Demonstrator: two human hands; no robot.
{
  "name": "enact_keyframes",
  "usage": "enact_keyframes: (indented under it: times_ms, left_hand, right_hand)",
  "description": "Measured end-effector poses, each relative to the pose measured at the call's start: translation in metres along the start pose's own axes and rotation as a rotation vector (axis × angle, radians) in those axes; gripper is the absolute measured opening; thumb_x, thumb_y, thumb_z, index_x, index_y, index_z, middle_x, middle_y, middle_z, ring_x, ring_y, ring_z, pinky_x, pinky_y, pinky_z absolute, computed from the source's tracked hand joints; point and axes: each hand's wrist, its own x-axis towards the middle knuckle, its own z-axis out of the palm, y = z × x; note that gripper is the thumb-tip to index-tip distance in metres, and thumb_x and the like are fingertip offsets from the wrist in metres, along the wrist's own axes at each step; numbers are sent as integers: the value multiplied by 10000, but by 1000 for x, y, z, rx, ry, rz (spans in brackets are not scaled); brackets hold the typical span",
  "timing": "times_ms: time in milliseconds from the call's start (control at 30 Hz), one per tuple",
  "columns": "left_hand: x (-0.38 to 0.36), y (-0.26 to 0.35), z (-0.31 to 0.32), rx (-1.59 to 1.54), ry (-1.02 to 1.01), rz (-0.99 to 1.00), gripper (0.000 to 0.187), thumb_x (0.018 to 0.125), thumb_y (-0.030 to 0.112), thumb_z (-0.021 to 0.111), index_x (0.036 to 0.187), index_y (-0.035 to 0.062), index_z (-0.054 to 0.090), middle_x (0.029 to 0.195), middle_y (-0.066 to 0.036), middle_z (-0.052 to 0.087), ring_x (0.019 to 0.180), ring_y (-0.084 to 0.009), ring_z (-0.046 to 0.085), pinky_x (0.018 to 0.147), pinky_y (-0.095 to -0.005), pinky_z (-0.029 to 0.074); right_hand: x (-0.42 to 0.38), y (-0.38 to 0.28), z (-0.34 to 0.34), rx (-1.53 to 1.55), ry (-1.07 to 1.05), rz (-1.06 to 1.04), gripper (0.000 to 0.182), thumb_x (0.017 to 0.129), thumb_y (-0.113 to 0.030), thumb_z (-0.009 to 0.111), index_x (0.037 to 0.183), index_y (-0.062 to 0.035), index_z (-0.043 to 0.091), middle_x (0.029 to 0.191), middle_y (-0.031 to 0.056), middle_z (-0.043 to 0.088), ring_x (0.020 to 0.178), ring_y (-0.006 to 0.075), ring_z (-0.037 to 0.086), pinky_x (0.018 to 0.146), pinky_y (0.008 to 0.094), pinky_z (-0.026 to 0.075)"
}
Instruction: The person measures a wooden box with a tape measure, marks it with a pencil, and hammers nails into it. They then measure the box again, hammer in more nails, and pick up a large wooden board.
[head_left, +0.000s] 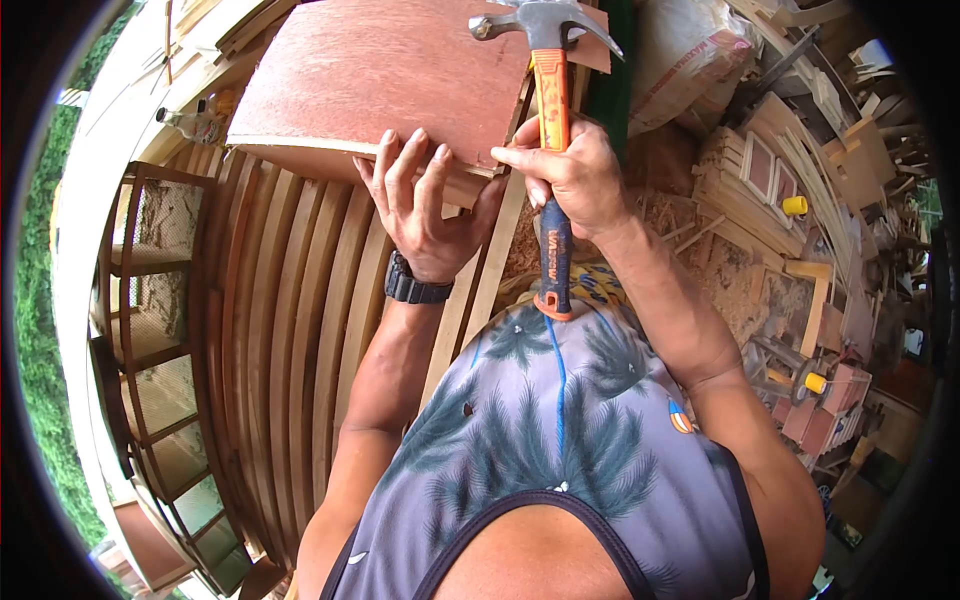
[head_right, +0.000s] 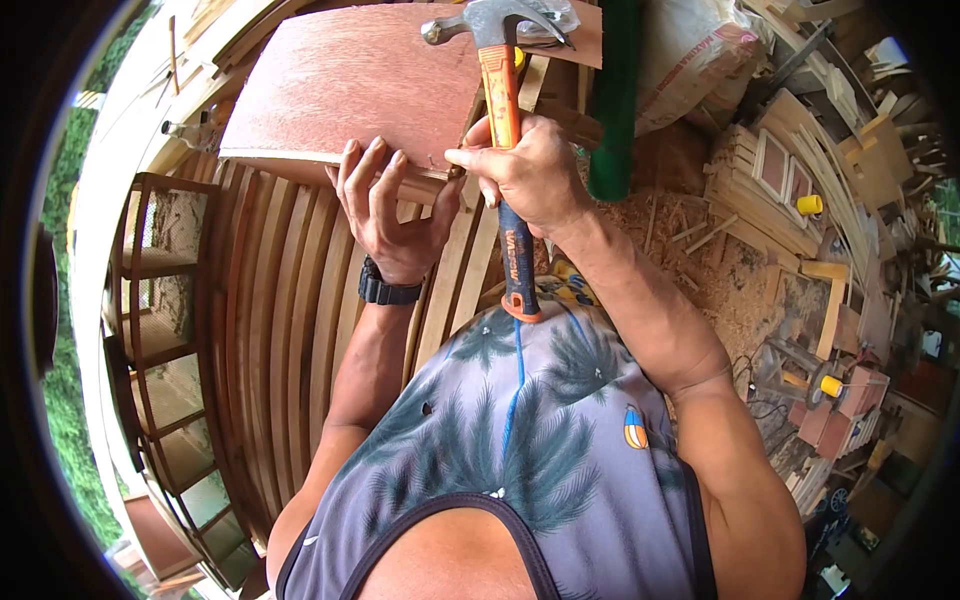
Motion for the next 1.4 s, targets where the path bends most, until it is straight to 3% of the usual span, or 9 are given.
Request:
enact_keyframes:
  times_ms: [367,533,700,767,900,1000,1133,1233,1400]
  left_hand:
    - [-1,0,-2,48,-26,-4,582,688,370,925,1217,241,720,1372,-74,559,1377,-369,466,1188,-651,239]
    - [1,5,0,63,-3,-24,494,718,370,895,1166,227,747,1366,-69,566,1369,-368,477,1183,-643,241]
    - [3,7,-1,84,15,-21,497,664,272,897,1131,174,759,1310,-114,617,1328,-382,512,1149,-616,322]
    - [1,4,1,89,6,-29,471,719,369,864,1155,232,751,1352,-71,588,1341,-373,516,1179,-634,249]
    - [2,4,0,89,-1,-32,460,721,361,852,1152,233,753,1345,-71,595,1335,-374,523,1180,-632,251]
    - [5,7,-2,93,7,-16,489,665,252,848,1141,187,760,1313,-105,615,1317,-370,521,1148,-602,330]
    - [4,6,-4,98,4,-16,504,664,253,845,1157,195,755,1310,-102,618,1315,-363,527,1155,-597,323]
    - [1,4,-2,99,1,-27,468,692,315,844,1140,211,760,1305,-87,621,1321,-364,531,1170,-610,285]
    - [0,4,0,96,13,-36,437,719,376,844,1121,226,766,1302,-76,620,1328,-367,534,1180,-629,248]
  right_hand:
    - [0,1,-4,-6,-25,13,141,842,-76,782,874,-7,663,657,2,605,493,66,534,447,220,425]
    - [-16,-24,-11,-317,0,-22,176,912,-160,733,894,2,667,669,19,625,495,79,559,452,243,439]
    - [-56,-86,-23,-684,-72,-137,255,924,-121,684,1134,23,665,696,64,663,567,118,619,550,267,490]
    - [-71,-106,-20,-718,-118,-76,502,926,32,601,1423,16,537,850,65,694,606,30,549,546,181,426]
    - [-78,-105,-21,-785,-252,-293,652,874,119,533,1511,-3,459,1180,134,719,792,16,593,676,191,474]
    - [-83,-115,-17,-802,-283,-246,645,868,130,531,1499,6,475,1312,167,673,876,42,623,747,211,503]
    - [-81,-107,-20,-849,-310,-159,624,875,131,526,1489,27,478,1370,176,637,917,72,643,770,222,514]
    - [-82,-110,-23,-820,-328,-303,619,879,131,525,1489,43,469,1422,176,597,944,88,652,768,224,519]
    - [-96,-114,-12,-678,-140,-320,628,872,128,532,1490,37,470,1362,180,629,822,82,629,719,229,512]
